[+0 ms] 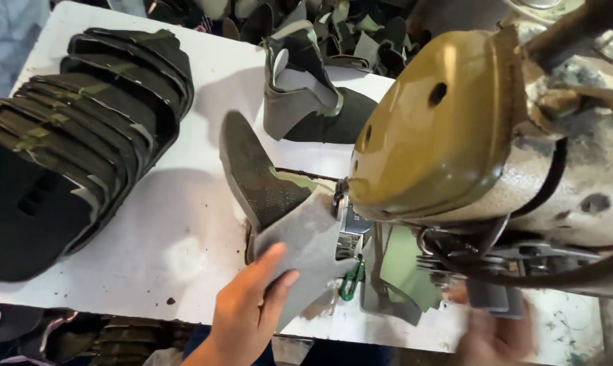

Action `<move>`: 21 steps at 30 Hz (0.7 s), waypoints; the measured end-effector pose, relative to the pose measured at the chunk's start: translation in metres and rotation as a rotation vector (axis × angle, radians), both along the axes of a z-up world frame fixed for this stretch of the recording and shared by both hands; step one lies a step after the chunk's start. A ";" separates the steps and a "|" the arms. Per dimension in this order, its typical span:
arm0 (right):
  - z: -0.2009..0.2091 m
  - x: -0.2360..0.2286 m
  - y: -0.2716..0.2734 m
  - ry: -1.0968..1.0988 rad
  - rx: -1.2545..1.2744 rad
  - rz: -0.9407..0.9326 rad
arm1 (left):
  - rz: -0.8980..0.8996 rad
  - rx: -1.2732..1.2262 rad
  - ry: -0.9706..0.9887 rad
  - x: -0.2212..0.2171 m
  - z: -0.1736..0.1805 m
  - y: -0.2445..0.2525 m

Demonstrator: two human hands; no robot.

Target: The person uses a sewing machine to stitch a grey fabric piece onto the edge of a black slipper sole. They repeatedly pick up a slipper from a stack, position it under the machine's needle, and guide it through the sewing process. The camera frequently moves away from the workspace, showing piles of finished slippers and other materials on the table.

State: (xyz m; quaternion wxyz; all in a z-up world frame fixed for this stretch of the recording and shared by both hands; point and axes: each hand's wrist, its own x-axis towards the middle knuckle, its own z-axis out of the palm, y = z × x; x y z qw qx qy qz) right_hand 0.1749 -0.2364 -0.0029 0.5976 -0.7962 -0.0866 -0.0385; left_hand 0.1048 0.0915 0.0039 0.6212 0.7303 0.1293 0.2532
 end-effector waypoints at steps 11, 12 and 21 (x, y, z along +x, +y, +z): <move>-0.009 0.071 0.077 0.750 0.185 1.135 | 0.154 0.161 0.107 0.001 0.028 0.007; -0.016 0.066 0.072 0.823 0.267 1.046 | 0.064 0.609 -0.051 -0.001 0.032 0.013; -0.052 0.051 0.067 0.817 0.349 0.829 | -0.429 1.228 -0.192 -0.009 0.035 0.020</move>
